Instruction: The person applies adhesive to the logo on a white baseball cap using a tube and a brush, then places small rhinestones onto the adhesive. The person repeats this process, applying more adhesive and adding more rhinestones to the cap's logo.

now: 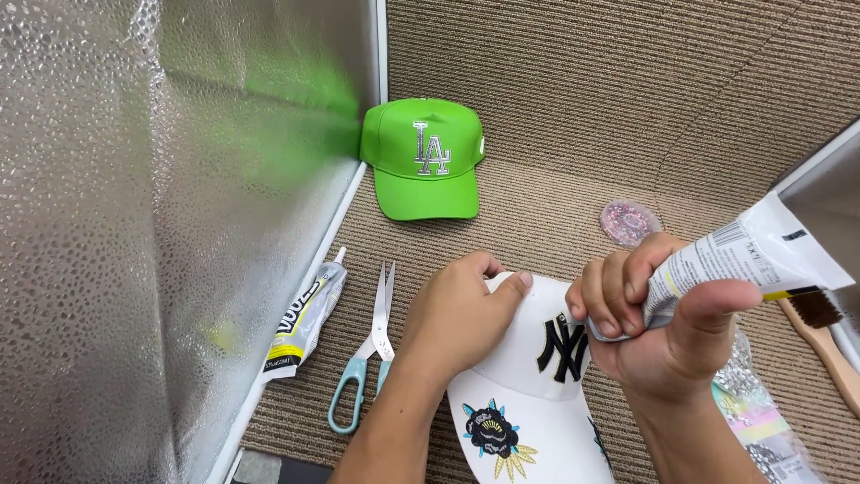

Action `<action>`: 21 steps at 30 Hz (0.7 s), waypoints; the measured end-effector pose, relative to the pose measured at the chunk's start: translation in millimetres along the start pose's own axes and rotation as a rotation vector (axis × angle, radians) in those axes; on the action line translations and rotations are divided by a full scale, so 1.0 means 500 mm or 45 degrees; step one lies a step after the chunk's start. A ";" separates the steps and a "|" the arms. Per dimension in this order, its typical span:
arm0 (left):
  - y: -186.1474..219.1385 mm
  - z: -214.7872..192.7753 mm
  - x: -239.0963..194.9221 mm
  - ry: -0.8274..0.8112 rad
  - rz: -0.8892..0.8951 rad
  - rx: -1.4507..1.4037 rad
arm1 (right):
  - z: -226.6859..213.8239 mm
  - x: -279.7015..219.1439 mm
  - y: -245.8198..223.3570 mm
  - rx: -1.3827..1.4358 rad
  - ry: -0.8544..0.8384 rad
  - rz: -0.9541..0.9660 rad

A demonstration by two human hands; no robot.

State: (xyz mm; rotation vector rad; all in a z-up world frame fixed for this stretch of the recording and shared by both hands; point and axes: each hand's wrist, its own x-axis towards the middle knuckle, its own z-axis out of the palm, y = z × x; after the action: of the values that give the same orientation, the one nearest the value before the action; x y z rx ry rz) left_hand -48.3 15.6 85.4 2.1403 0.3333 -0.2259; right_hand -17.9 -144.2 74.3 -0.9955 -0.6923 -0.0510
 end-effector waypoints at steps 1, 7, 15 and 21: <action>-0.001 0.000 0.001 0.000 0.000 0.000 | -0.004 0.000 0.002 0.000 0.000 0.000; -0.006 0.007 0.009 0.017 0.019 0.028 | -0.020 -0.003 0.008 -0.003 -0.039 0.016; -0.005 0.007 0.008 0.014 0.018 0.024 | -0.035 -0.006 0.013 0.009 -0.050 0.069; -0.009 0.011 0.013 0.034 0.036 0.028 | -0.037 -0.006 0.014 0.009 -0.051 0.067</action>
State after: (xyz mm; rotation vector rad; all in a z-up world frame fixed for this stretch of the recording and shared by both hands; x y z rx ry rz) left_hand -44.0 14.4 76.9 2.1699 0.3171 -0.1861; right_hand -8.4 -155.6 60.6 -1.0094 -0.7023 0.0173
